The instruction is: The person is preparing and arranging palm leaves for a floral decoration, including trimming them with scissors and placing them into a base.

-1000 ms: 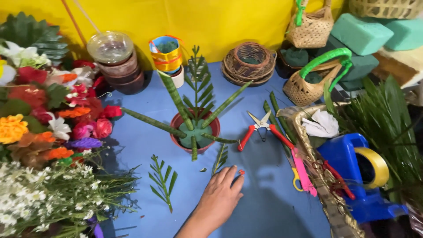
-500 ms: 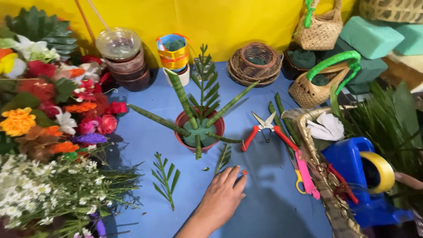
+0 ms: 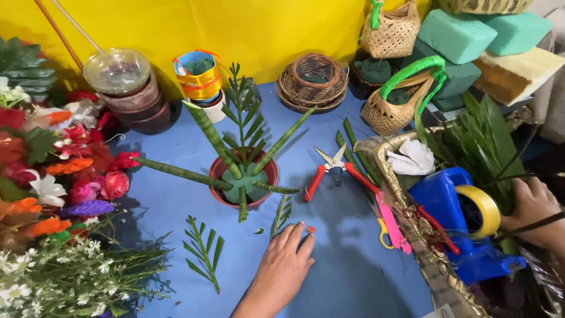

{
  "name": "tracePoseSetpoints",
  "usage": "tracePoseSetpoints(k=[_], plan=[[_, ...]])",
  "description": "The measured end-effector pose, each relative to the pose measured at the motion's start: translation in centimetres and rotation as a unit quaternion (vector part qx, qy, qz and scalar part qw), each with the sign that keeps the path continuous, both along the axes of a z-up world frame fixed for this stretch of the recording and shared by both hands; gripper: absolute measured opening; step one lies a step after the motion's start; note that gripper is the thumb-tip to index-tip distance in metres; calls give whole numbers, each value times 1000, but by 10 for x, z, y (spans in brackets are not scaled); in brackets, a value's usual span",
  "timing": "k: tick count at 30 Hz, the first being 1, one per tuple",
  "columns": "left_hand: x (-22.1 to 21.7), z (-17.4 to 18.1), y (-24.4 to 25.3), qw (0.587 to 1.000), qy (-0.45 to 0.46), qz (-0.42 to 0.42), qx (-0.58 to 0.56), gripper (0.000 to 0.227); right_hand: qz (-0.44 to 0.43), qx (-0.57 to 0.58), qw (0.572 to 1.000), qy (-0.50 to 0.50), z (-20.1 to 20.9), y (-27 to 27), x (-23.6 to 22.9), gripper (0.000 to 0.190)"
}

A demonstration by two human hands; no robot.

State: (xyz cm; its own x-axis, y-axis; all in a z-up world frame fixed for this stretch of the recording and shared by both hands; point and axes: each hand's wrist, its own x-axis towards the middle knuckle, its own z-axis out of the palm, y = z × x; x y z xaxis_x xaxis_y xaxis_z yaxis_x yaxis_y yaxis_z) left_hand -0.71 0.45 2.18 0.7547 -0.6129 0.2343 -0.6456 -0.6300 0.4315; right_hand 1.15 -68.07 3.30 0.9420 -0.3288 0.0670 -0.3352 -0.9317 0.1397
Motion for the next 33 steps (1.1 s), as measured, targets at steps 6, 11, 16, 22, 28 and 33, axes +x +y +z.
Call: tracePoseSetpoints(k=[6, 11, 16, 22, 28, 33], plan=[[0, -3, 0, 1000, -7, 6, 5, 47, -60, 31, 998, -10, 66, 123, 2, 75], [1, -12, -2, 1000, -19, 17, 10, 50, -55, 190, 980, -38, 83, 89, -1, 49], [0, -14, -3, 999, -36, 25, 19, 53, -102, 249, 961, -65, 85, 77, -2, 66], [2, -4, -3, 999, 4, 14, 30, 51, -33, 177, 983, -43, 61, 95, 2, 87], [4, -7, -2, 999, 20, 10, 40, 50, -135, 99, 982, 93, 90, 172, 2, 127], [5, -12, -3, 999, 7, 14, 45, 54, -121, 34, 985, 120, 89, 184, 3, 126]])
